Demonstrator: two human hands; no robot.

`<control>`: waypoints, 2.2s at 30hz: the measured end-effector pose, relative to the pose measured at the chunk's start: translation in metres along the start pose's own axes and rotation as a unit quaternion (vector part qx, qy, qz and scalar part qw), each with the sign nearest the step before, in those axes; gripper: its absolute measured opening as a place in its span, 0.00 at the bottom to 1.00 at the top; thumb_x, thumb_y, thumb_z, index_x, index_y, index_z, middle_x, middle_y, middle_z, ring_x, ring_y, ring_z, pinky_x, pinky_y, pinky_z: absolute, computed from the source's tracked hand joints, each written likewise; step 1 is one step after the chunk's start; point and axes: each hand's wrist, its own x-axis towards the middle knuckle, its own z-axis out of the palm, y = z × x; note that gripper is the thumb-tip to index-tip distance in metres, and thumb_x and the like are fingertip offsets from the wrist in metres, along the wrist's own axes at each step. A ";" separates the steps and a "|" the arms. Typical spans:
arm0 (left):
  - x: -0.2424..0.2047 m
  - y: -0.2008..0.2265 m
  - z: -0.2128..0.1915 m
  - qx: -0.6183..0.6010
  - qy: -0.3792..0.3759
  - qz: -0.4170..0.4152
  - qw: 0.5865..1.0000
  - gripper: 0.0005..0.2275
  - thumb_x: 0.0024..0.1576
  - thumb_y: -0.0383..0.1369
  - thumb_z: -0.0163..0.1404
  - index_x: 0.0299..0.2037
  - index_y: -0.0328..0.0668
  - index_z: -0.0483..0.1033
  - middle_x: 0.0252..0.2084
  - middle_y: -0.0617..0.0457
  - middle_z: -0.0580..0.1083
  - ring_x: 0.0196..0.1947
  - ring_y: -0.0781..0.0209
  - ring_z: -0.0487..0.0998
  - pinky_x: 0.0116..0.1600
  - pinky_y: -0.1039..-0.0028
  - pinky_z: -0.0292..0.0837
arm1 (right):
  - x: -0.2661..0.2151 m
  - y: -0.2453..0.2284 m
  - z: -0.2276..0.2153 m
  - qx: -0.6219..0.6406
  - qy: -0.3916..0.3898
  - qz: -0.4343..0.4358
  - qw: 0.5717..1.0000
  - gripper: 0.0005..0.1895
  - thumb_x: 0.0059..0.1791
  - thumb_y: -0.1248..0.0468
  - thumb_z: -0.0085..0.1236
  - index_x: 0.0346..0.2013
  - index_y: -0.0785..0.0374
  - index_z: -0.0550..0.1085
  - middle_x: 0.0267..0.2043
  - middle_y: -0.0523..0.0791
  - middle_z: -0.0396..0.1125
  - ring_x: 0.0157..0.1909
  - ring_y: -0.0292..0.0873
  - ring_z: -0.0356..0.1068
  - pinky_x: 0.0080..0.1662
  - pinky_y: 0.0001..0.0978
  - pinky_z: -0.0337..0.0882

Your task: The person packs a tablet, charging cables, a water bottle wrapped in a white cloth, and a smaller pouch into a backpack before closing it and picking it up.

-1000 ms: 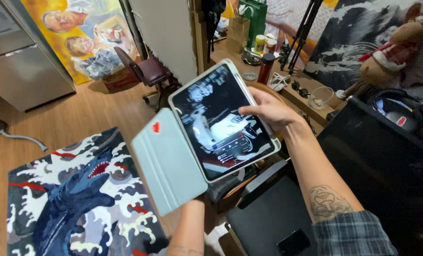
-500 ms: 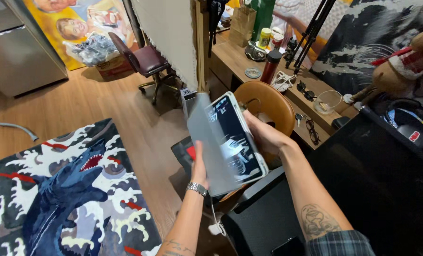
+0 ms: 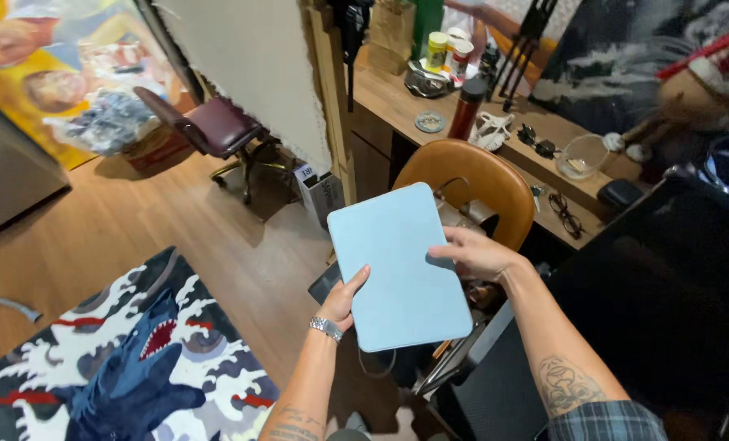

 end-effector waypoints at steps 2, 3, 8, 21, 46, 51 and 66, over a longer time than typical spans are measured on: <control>0.026 0.002 -0.019 0.112 -0.034 0.001 0.993 0.26 0.51 0.43 0.68 0.55 0.37 0.76 0.50 0.40 0.76 0.51 0.51 0.76 0.56 0.55 0.75 | 0.029 0.025 -0.033 0.037 0.026 -0.018 0.999 0.20 0.50 0.59 0.63 0.55 0.60 0.73 0.42 0.46 0.74 0.39 0.42 0.76 0.40 0.41 0.81; 0.030 0.007 -0.022 0.115 -0.037 -0.007 0.993 0.26 0.51 0.43 0.68 0.55 0.37 0.76 0.50 0.40 0.76 0.51 0.51 0.76 0.56 0.55 0.75 | 0.016 0.009 -0.023 0.041 0.033 -0.015 0.998 0.20 0.50 0.59 0.63 0.55 0.60 0.73 0.42 0.46 0.74 0.39 0.42 0.76 0.40 0.41 0.81; 0.040 0.039 -0.012 0.511 -0.170 -0.089 0.838 0.38 0.45 0.57 0.64 0.59 0.37 0.71 0.55 0.32 0.75 0.58 0.40 0.76 0.59 0.58 0.74 | 0.022 0.029 -0.053 -0.259 -0.051 0.133 0.955 0.29 0.40 0.51 0.75 0.51 0.61 0.83 0.46 0.48 0.80 0.43 0.44 0.75 0.44 0.39 0.78; 0.289 -0.123 -0.124 0.521 -0.001 -0.139 0.842 0.26 0.52 0.63 0.55 0.49 0.55 0.83 0.43 0.57 0.83 0.33 0.63 0.86 0.38 0.81 0.82 | -0.036 0.202 -0.074 -0.388 0.024 0.258 0.885 0.21 0.40 0.44 0.71 0.18 0.57 0.80 0.17 0.40 0.69 0.23 0.37 0.67 0.29 0.28 0.67; 0.189 0.074 0.162 0.561 -0.054 0.214 0.798 0.23 0.62 0.53 0.48 0.17 0.52 0.77 0.12 0.53 0.73 0.29 0.58 0.81 0.42 0.72 0.74 | -0.036 0.073 -0.146 -0.501 0.059 0.194 0.842 0.10 0.49 0.56 0.63 0.26 0.56 0.79 0.23 0.40 0.74 0.22 0.36 0.69 0.30 0.26 0.68; 0.229 0.118 0.241 0.661 -0.206 0.278 0.666 0.17 0.64 0.48 0.41 0.52 0.58 0.81 0.50 0.49 0.79 0.57 0.40 0.75 0.64 0.50 0.68 | -0.039 0.017 -0.157 -0.454 0.099 0.133 0.875 0.09 0.50 0.60 0.61 0.30 0.62 0.80 0.24 0.45 0.75 0.22 0.42 0.70 0.31 0.32 0.69; 0.338 0.056 0.123 0.842 -0.246 0.357 0.320 0.18 0.59 0.46 0.40 0.27 0.41 0.75 0.25 0.42 0.76 0.24 0.40 0.79 0.25 0.54 0.72 | -0.025 -0.064 -0.207 -0.423 0.310 0.051 0.850 0.11 0.50 0.56 0.63 0.35 0.62 0.79 0.30 0.38 0.72 0.34 0.33 0.64 0.40 0.30 0.67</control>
